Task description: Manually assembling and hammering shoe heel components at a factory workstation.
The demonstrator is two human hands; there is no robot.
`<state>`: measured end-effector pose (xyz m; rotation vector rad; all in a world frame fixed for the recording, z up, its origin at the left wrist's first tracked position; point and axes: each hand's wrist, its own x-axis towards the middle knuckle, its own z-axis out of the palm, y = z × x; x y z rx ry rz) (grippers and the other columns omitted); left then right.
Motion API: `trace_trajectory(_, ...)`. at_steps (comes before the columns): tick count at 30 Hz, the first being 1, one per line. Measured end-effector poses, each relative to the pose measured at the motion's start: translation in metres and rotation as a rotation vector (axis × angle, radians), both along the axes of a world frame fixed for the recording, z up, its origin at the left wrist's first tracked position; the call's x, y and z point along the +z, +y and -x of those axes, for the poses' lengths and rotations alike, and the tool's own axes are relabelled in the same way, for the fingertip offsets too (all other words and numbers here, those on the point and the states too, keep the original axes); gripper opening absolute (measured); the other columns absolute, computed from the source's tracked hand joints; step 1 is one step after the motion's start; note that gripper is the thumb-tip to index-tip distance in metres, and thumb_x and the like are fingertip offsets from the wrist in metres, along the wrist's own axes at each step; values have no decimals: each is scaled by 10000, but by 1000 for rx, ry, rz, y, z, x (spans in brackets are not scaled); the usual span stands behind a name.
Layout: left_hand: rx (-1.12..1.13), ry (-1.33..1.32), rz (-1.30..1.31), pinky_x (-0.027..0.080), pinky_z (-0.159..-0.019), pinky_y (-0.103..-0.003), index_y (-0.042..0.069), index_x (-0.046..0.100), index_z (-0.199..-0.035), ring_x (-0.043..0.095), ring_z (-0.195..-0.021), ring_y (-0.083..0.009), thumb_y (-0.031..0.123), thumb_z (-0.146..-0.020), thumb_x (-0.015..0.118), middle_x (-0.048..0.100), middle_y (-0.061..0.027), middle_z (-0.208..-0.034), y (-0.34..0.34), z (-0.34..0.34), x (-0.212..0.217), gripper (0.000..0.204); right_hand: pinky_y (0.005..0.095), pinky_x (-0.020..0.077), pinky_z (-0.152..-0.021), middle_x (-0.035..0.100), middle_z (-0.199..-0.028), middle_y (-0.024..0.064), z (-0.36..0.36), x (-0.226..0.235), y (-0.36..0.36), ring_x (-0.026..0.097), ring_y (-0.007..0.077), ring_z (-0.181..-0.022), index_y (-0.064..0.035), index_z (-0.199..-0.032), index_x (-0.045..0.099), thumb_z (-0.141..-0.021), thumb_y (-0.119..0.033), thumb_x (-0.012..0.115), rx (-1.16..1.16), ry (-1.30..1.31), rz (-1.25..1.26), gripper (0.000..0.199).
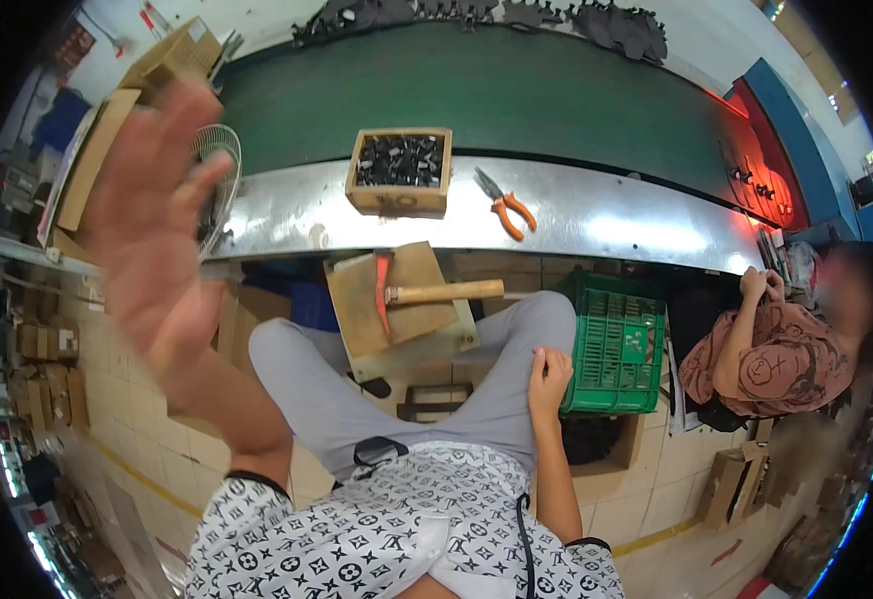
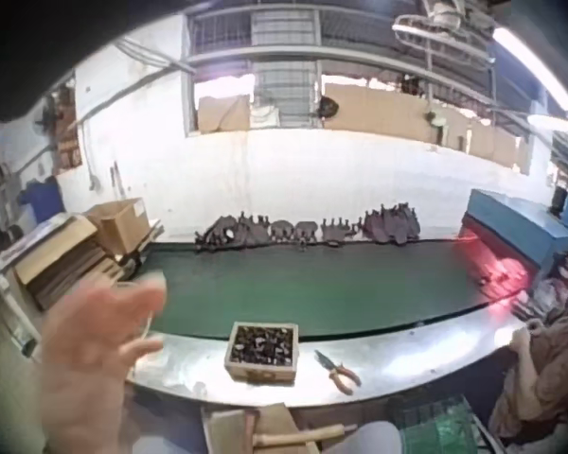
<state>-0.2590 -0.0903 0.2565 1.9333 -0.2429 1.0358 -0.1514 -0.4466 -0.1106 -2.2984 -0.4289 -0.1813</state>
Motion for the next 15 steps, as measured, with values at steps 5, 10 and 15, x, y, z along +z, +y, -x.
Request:
trace_trajectory(5, -237, -235, -299, 370, -1095, -435, -7, 383, -1445, 448, -1348, -292, 206, -905, 670, 476, -197, -1441, -35, -18, 40, 647, 399, 416, -856, 661, -891, 105, -2, 8, 2, 555, 285, -938, -32, -892, 688, -962, -159, 567, -9, 78, 8, 188)
trace_trajectory(10, -267, -272, -265, 362, -1102, -438, -17, 396, -1433, 452, -1344, -303, 193, -920, 640, 484, -206, -1430, -35, 5, 33, 606, 388, 415, -865, 664, -910, 91, -3, 1, 2, 553, 277, -942, -39, -901, 690, -963, -161, 569, -4, 21, -7, 183)
trace_trajectory(15, -226, -333, -259, 355, -1109, -440, -28, 409, -1422, 455, -1340, -313, 180, -934, 610, 492, -215, -1419, -32, 24, 30, 567, 394, 414, -855, 648, -882, 91, -1, -2, -1, 558, 284, -924, -45, -892, 689, -960, -166, 571, 9, 33, -5, 183)
